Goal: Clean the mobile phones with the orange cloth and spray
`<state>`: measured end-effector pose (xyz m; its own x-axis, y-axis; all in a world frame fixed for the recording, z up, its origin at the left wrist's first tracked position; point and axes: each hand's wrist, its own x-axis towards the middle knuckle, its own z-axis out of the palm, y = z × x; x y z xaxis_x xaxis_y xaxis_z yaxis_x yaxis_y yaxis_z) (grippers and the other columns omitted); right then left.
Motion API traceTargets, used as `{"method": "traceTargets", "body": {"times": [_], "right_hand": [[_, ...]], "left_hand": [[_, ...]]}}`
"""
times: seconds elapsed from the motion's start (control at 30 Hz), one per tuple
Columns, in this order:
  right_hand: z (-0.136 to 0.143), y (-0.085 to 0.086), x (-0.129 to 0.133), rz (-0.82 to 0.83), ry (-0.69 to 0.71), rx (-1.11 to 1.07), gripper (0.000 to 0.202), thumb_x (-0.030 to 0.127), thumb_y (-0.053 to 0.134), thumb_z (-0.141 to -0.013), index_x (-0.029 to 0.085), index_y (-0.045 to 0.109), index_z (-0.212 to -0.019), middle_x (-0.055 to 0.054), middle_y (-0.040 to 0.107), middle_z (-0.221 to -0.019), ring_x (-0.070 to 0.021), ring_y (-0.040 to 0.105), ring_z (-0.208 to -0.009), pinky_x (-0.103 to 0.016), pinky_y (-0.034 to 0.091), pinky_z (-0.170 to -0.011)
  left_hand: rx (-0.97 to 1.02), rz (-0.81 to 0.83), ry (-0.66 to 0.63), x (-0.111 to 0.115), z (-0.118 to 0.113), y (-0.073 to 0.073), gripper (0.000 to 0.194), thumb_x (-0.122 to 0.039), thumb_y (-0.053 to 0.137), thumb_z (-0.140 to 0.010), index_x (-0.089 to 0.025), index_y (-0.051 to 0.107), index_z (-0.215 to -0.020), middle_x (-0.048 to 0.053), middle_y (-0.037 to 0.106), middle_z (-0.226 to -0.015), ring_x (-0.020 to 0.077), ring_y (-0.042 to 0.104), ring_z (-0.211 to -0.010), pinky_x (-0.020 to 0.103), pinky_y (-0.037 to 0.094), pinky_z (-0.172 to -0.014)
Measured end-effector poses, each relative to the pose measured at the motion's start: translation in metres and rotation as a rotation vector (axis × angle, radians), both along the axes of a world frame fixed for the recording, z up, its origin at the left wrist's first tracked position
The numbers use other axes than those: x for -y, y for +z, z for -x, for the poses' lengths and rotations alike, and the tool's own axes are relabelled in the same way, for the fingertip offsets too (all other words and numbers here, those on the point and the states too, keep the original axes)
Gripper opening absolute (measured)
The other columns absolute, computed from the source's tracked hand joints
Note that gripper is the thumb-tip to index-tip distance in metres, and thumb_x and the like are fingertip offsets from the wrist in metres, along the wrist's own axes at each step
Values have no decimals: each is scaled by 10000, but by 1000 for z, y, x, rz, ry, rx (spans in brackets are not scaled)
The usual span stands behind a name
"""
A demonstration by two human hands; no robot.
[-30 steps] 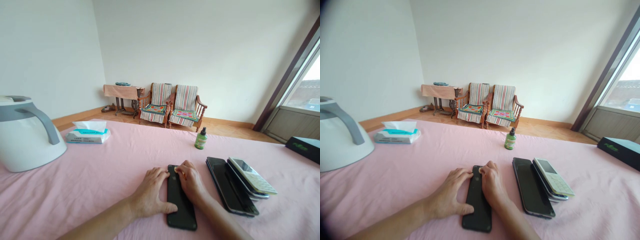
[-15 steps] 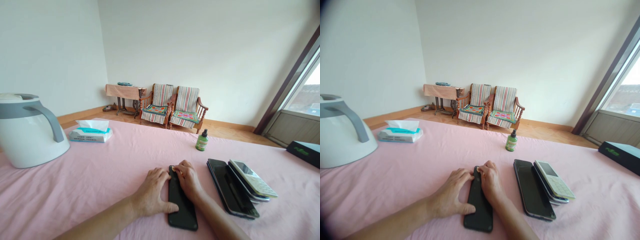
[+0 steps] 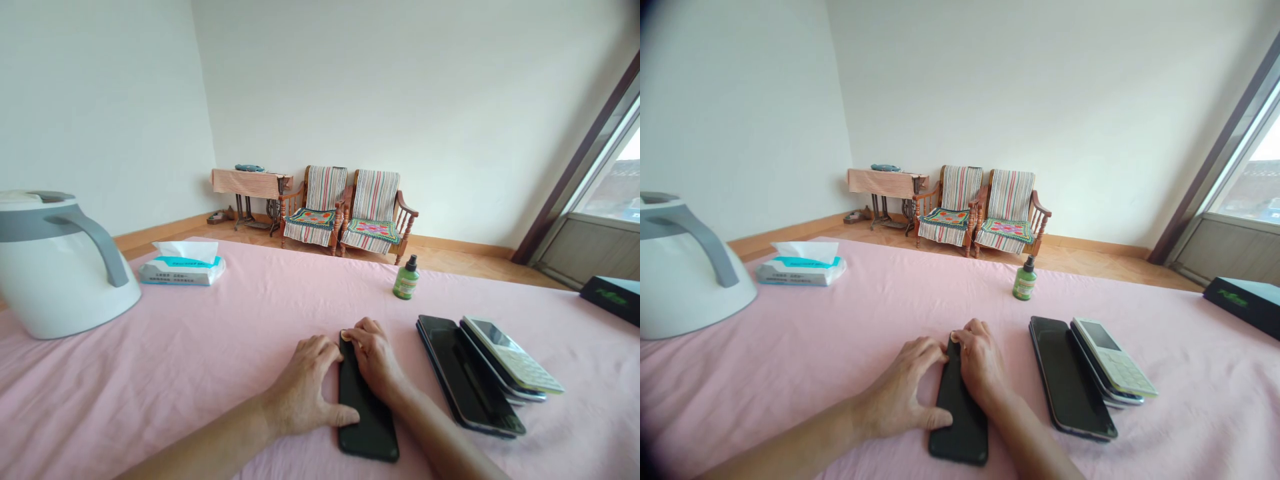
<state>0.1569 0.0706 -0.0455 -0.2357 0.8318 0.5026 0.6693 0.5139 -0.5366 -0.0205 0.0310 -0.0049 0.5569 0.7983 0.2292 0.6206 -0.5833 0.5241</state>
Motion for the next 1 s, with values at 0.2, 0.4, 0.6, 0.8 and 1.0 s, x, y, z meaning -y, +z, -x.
{"method": "traceTargets", "body": {"times": [0.2,0.4,0.6,0.8,1.0], "right_hand": [[1,1,0,8,2,-1,310,50,432,-853,184,703,-923,-71,568,-837,-185,522,-827,-300,452,-747],[0,3,2,19,27,16,302,45,444,-847,190,705,-890,-61,578,-834,-172,533,-826,-282,457,-747],[3,4,4,19,-1,36,324,38,424,-854,192,702,-916,-67,573,-859,-177,525,-843,-283,449,-746],[5,9,9,33,-35,78,300,29,444,-827,192,697,-825,-55,566,-831,-168,527,-823,-256,437,-722],[-8,13,10,47,-185,101,300,5,430,-772,150,692,-791,-71,540,-781,-182,522,-752,-281,420,-678]], "left_hand": [[-18,-10,3,1,0,0,565,-503,817,-540,-186,588,-949,55,560,-1009,266,514,-952,404,421,-852],[2,-36,5,0,2,-1,487,-428,828,-559,-200,596,-921,51,575,-1015,268,520,-967,395,417,-860],[9,-19,19,1,2,-1,486,-411,835,-560,-195,600,-927,55,577,-1011,271,521,-967,404,419,-863],[17,-14,5,2,2,1,469,-383,840,-563,-197,594,-918,52,575,-1031,266,522,-976,402,421,-875],[42,-30,-36,3,2,1,514,-402,817,-606,-210,591,-1027,68,553,-1167,277,501,-1064,415,391,-931]]}}
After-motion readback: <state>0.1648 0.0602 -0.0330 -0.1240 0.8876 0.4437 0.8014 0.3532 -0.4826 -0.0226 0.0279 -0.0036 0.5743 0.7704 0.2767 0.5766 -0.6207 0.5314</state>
